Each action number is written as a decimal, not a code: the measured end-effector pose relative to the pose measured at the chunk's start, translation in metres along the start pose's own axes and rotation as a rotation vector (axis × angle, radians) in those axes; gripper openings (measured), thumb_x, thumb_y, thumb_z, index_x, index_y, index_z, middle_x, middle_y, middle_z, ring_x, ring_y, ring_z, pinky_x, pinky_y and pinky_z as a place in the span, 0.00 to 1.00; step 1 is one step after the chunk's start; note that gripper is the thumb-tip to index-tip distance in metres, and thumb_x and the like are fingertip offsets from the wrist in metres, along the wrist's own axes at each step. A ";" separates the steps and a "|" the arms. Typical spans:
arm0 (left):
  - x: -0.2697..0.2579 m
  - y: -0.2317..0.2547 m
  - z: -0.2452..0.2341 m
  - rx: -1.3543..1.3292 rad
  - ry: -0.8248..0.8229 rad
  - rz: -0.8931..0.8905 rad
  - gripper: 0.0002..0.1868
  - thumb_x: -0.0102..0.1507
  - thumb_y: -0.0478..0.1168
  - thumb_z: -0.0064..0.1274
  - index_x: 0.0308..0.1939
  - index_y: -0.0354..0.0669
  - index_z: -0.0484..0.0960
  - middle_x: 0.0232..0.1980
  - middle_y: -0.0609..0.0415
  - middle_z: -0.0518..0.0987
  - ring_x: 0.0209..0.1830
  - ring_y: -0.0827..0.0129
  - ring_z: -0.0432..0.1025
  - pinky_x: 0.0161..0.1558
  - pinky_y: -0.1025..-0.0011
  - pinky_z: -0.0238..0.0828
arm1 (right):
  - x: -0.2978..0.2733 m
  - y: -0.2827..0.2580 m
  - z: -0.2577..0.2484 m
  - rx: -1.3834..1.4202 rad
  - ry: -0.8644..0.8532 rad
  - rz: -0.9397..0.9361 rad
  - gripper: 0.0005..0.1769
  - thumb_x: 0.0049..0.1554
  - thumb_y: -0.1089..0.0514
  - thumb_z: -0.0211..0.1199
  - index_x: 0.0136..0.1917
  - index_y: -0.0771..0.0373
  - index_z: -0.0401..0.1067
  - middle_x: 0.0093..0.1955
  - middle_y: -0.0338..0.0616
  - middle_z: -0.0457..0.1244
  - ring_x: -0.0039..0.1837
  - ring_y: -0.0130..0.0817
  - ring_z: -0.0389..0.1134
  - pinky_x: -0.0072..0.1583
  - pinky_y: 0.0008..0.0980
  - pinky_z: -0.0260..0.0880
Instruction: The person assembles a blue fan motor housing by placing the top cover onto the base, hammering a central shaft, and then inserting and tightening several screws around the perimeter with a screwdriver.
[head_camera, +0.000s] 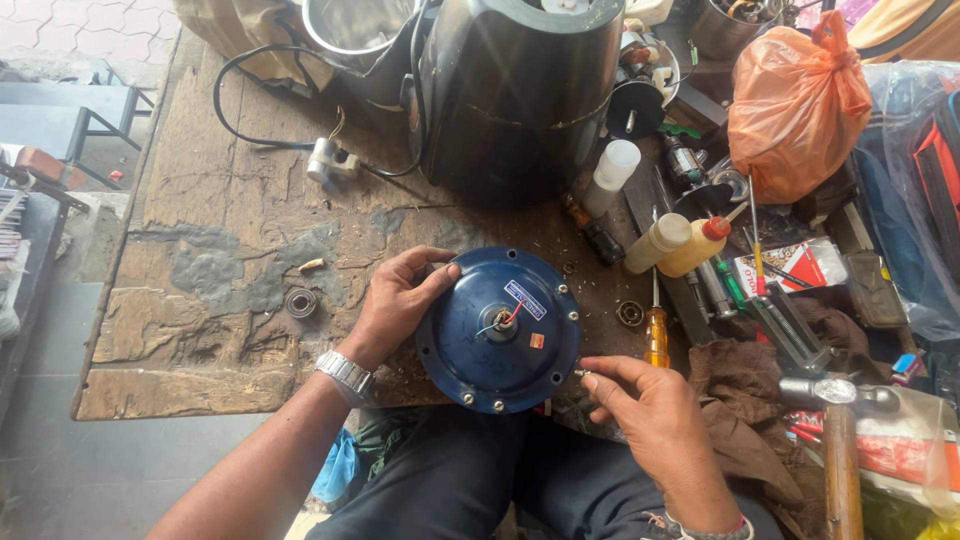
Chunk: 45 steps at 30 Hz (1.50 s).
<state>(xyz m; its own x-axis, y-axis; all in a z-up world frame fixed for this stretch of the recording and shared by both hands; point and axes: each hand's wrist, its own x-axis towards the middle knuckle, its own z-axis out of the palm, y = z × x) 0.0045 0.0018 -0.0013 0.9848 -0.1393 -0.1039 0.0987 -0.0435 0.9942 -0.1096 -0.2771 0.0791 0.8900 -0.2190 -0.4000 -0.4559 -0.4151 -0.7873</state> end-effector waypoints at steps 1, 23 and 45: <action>0.000 0.000 0.000 -0.013 -0.008 0.017 0.18 0.65 0.43 0.58 0.54 0.35 0.83 0.36 0.57 0.84 0.34 0.83 0.74 0.36 0.81 0.74 | 0.000 0.001 0.000 0.009 -0.007 0.014 0.15 0.52 0.58 0.69 0.53 0.62 0.83 0.35 0.40 0.73 0.33 0.24 0.70 0.37 0.23 0.66; -0.002 -0.002 -0.004 0.032 -0.016 0.059 0.18 0.65 0.44 0.59 0.57 0.39 0.84 0.36 0.58 0.85 0.34 0.82 0.75 0.38 0.80 0.75 | 0.013 0.018 0.011 0.360 -0.157 0.110 0.13 0.55 0.66 0.64 0.54 0.74 0.79 0.42 0.48 0.72 0.39 0.28 0.69 0.40 0.25 0.72; 0.000 -0.006 -0.004 0.043 -0.006 0.092 0.17 0.65 0.44 0.58 0.55 0.40 0.84 0.33 0.61 0.83 0.32 0.83 0.73 0.35 0.81 0.74 | 0.008 0.005 0.027 -0.124 -0.003 -0.068 0.09 0.51 0.59 0.70 0.47 0.61 0.81 0.36 0.36 0.73 0.29 0.26 0.70 0.34 0.26 0.69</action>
<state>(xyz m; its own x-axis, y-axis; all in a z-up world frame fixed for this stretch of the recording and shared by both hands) 0.0042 0.0061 -0.0072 0.9884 -0.1510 -0.0127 0.0017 -0.0730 0.9973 -0.1051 -0.2569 0.0593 0.9186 -0.1839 -0.3498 -0.3921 -0.5351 -0.7483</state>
